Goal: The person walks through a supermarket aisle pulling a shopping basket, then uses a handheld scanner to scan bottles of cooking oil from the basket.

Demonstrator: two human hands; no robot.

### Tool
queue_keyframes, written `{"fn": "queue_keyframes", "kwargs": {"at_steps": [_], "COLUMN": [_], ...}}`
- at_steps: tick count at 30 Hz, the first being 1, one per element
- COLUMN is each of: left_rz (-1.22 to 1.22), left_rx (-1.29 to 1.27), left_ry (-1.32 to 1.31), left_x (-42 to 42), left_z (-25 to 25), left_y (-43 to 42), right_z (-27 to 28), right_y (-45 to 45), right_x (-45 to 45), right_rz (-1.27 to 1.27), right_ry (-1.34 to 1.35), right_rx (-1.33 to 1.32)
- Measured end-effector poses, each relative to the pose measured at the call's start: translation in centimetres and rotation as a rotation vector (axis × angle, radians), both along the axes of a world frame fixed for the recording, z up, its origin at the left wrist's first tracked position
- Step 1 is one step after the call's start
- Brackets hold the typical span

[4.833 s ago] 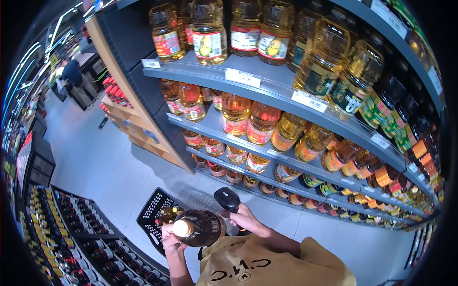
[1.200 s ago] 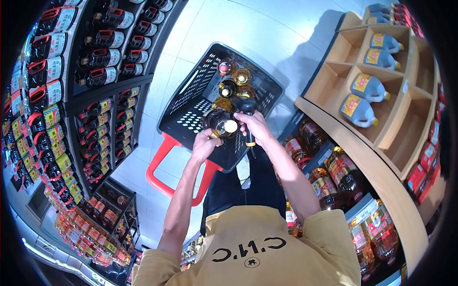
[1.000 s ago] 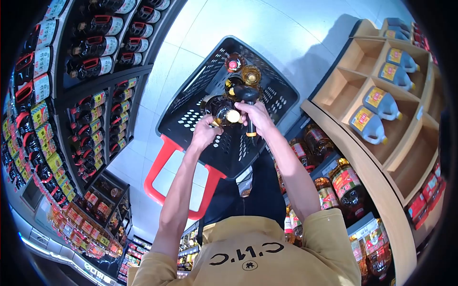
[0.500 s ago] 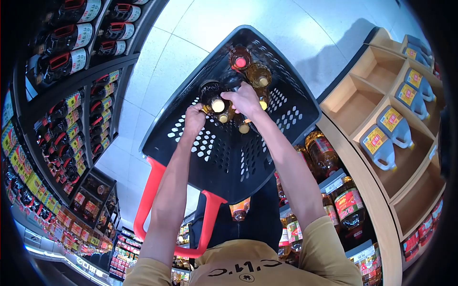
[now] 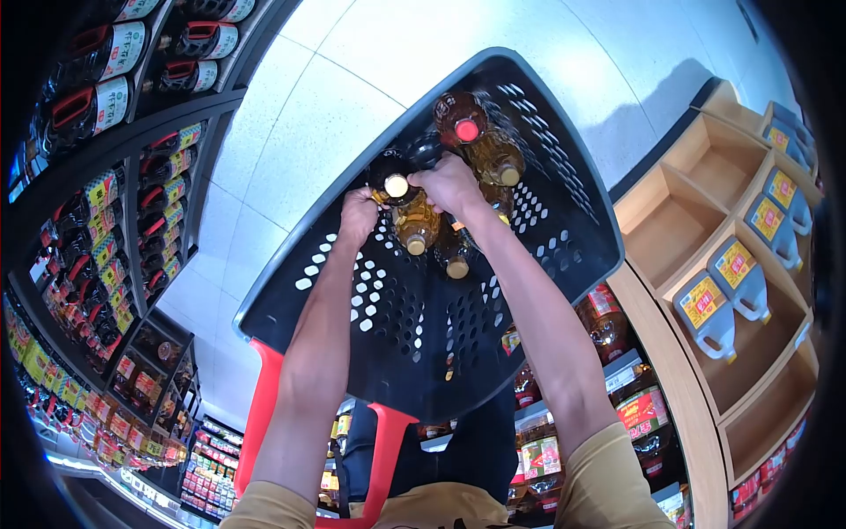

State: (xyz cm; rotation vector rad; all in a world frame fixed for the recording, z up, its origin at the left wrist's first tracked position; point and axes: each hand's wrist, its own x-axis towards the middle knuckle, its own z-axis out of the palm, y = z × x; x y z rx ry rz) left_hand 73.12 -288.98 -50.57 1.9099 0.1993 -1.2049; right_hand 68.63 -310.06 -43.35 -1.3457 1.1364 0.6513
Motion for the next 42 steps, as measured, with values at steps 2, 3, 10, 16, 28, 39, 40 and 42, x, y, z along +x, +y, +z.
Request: {"fn": "queue_keyframes", "kwargs": {"at_steps": [2,3,10,16,28,39,40,42], "left_rz": [-0.033,-0.041,0.0,-0.128,-0.18,-0.023,-0.034,0.003], "left_rx": [0.021,0.01,0.008,0.22,0.559,0.482,0.497,0.42], "left_ry": [-0.041,-0.067,-0.024,-0.326,-0.137,-0.138,-0.149,-0.189], "left_x": [-0.3,-0.6,-1.1,-1.9,-2.6,-5.4,-6.1,-7.6], "left_z": [-2.2,-2.9,-6.5,-6.2,-1.7,5.3,8.0,10.8], "left_y": [0.3,0.1,0.9,1.7,1.7,1.7,0.5,-0.4], "right_z": [-1.8,-1.8,-2.8,-1.7,3.2,12.9,15.0,19.1], "right_y": [0.2,0.2,0.0,0.2,-0.9,-0.9,-0.8,-0.8], "right_x": [-0.2,-0.1,-0.7,-0.4,-3.3,-9.5,-10.3,-12.4], "right_rz": [0.033,0.025,-0.05,-0.077,-0.154,-0.278,-0.306,-0.313], "right_ry": [-0.004,-0.001,-0.006,-0.024,-0.016,-0.116,-0.144,-0.138], "right_rx": [-0.025,-0.008,0.094,0.094,0.116,0.281,0.303,0.264]}}
